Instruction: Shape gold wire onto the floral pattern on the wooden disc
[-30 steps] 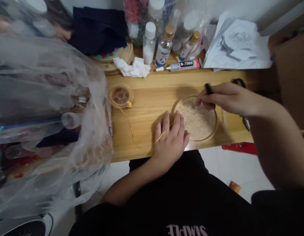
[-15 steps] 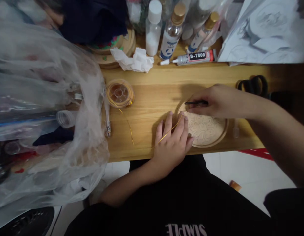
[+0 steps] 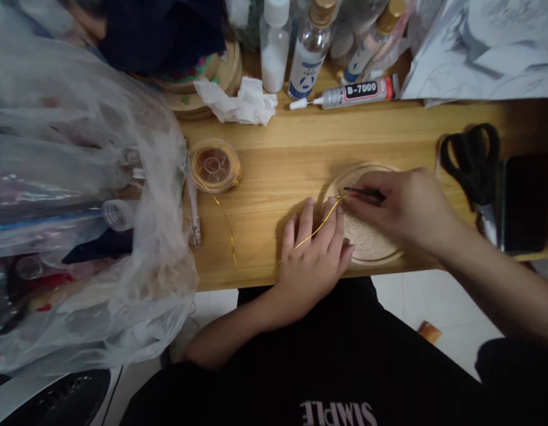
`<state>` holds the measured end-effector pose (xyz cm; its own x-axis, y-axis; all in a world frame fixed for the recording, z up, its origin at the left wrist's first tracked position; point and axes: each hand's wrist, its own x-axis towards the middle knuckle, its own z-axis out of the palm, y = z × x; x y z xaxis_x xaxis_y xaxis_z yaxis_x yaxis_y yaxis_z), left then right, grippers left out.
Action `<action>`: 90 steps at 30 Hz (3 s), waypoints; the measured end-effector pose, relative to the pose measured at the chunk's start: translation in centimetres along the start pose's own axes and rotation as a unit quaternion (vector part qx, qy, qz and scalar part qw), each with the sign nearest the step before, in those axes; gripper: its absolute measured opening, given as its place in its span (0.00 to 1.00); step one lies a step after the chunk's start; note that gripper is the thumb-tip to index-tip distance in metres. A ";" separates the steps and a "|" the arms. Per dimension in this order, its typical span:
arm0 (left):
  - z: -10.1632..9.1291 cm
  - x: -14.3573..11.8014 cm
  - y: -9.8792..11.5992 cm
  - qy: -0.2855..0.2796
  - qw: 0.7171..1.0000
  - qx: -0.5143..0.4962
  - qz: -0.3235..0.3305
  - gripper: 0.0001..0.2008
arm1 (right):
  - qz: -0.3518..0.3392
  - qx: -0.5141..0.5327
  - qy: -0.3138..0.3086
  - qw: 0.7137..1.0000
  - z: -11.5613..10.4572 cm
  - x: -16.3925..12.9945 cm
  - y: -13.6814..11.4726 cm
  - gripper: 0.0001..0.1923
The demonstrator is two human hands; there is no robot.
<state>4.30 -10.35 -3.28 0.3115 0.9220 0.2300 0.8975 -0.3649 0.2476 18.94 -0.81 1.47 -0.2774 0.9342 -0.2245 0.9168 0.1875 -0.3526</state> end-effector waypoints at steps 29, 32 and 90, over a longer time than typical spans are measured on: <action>-0.2 0.1 -0.1 -0.026 1.000 -0.003 0.006 0.25 | 0.022 0.266 -0.023 0.963 -3.3 2.5 1.5 0.21; -0.3 0.2 -0.1 -0.025 1.000 0.004 0.008 0.24 | -0.069 0.188 -0.050 0.979 -3.3 2.0 2.3 0.16; -0.1 0.4 0.2 0.008 1.000 0.008 0.021 0.24 | -0.151 0.303 0.180 0.924 3.2 -3.0 2.0 0.10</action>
<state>4.56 -10.09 -3.07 0.3437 0.9040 0.2541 0.8890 -0.4004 0.2221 20.71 -4.21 -1.43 -0.2807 0.9279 0.2454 0.4534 0.3536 -0.8182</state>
